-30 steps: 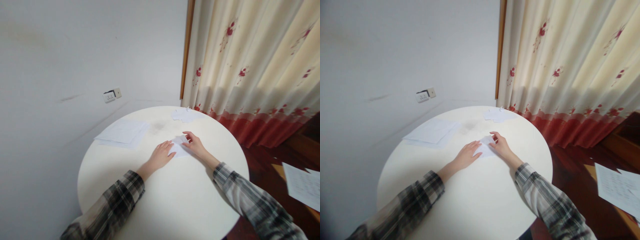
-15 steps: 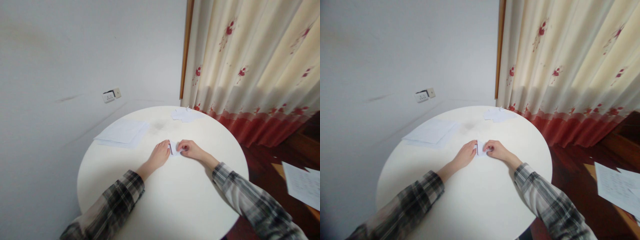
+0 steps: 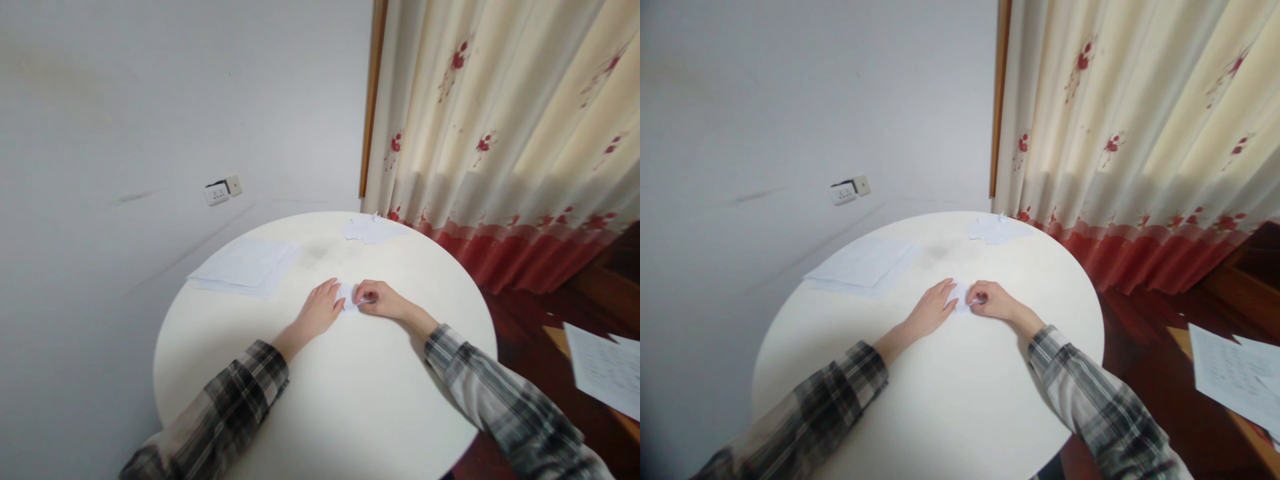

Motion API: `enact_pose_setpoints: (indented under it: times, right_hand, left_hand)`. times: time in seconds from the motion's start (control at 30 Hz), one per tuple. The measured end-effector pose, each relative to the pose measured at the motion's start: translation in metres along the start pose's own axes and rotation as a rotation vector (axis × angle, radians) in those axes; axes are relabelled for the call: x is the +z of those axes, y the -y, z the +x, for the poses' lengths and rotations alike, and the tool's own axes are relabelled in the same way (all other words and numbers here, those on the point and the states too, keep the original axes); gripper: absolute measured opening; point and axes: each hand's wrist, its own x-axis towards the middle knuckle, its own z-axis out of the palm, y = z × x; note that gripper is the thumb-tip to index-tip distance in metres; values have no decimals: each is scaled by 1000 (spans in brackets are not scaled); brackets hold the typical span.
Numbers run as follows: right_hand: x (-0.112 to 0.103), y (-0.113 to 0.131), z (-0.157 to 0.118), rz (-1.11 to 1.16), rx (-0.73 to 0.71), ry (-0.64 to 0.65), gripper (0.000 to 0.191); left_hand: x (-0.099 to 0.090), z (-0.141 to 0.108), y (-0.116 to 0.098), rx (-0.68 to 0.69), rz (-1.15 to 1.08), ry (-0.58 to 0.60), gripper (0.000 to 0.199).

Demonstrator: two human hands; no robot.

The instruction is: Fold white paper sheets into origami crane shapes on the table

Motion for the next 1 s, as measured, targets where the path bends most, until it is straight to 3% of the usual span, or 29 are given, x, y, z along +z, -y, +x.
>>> enact_pose_setpoints:
  times: [0.1,0.23,0.37,0.57,1.0]
  right_hand:
    - [0,-2,0,27,50,-10,12]
    - [0,-16,2,-46,176,-177,22]
    - [-2,-30,3,-182,264,-263,23]
    - [-5,-33,3,-195,293,-219,24]
    - [-6,-28,1,-86,262,-167,26]
  left_hand:
    - [0,1,1,7,7,19,39]
    - [-2,1,0,2,25,43,41]
    - [-5,0,-2,0,43,80,46]
    - [-13,-1,-4,15,64,190,58]
    - [-19,-1,2,71,-3,317,63]
